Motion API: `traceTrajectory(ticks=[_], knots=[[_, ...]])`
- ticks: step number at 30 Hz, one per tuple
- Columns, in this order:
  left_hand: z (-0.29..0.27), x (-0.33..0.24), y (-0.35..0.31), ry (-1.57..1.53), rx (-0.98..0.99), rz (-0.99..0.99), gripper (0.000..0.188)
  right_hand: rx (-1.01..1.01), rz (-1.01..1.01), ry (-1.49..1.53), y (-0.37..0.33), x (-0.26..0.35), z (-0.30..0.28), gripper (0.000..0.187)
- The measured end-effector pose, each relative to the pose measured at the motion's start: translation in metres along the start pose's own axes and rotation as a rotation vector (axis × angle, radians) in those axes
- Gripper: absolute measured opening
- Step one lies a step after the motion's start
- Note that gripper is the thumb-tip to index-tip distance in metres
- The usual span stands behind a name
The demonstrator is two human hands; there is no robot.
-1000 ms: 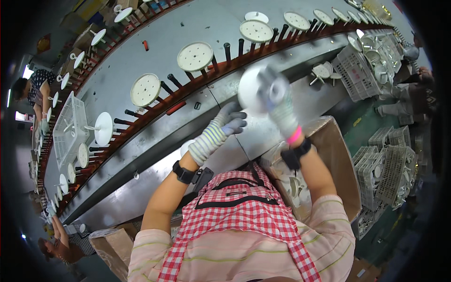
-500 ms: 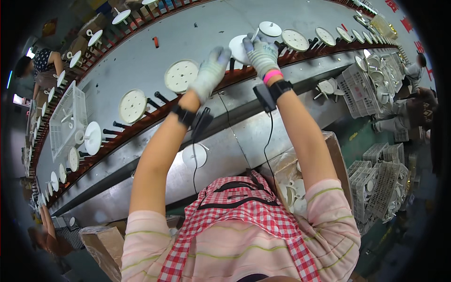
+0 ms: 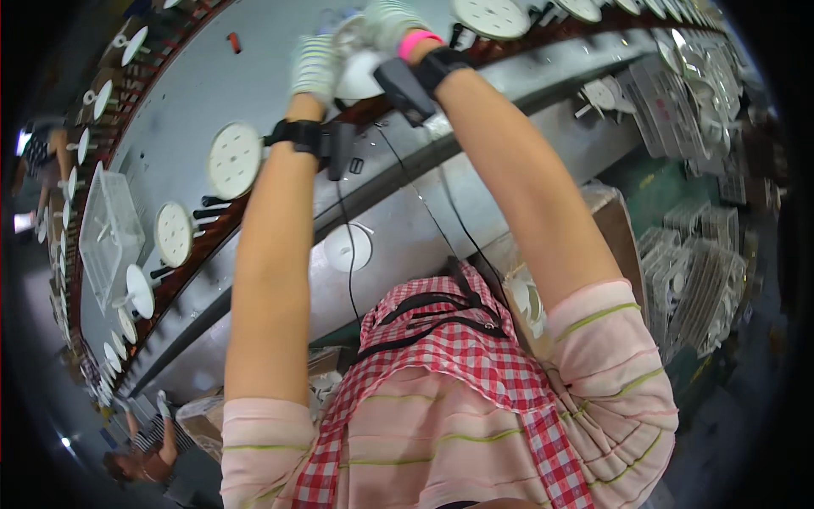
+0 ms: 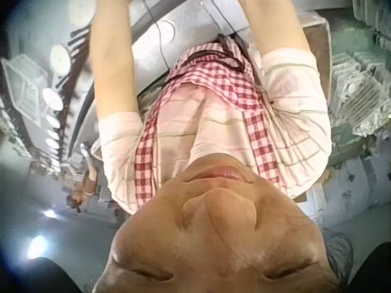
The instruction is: The person picks up ceramic items from a cardboard box by hand and places them individually onto rotating circular spindles on an industrial assembly line.
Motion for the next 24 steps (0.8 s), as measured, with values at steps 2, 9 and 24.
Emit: traceTrajectory(ticks=[2,9,24], knots=[[0.017,0.031,0.019,-0.087,-0.06,0.384,0.037,-0.039,0.071,-0.365,0.019,0.002,-0.011,0.033],[-0.04,0.082,-0.06,-0.467,-0.322,0.297,0.038,-0.355,-0.149,0.464,-0.151,0.071,0.024,0.029],[0.114,0.07,-0.328,-0.304,0.434,-0.182,0.044,-0.212,1.472,0.175,-0.74,-0.332,0.202,0.044]])
Point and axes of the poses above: each hand's wrist, its own y-axis towards the middle knuckle, its own z-axis out of the palm, x = y × z, the point moved 8 cm from there along y, towards the middle knuckle, and after that the axes turned 7 degrees about -y, right-handed, at the moved point
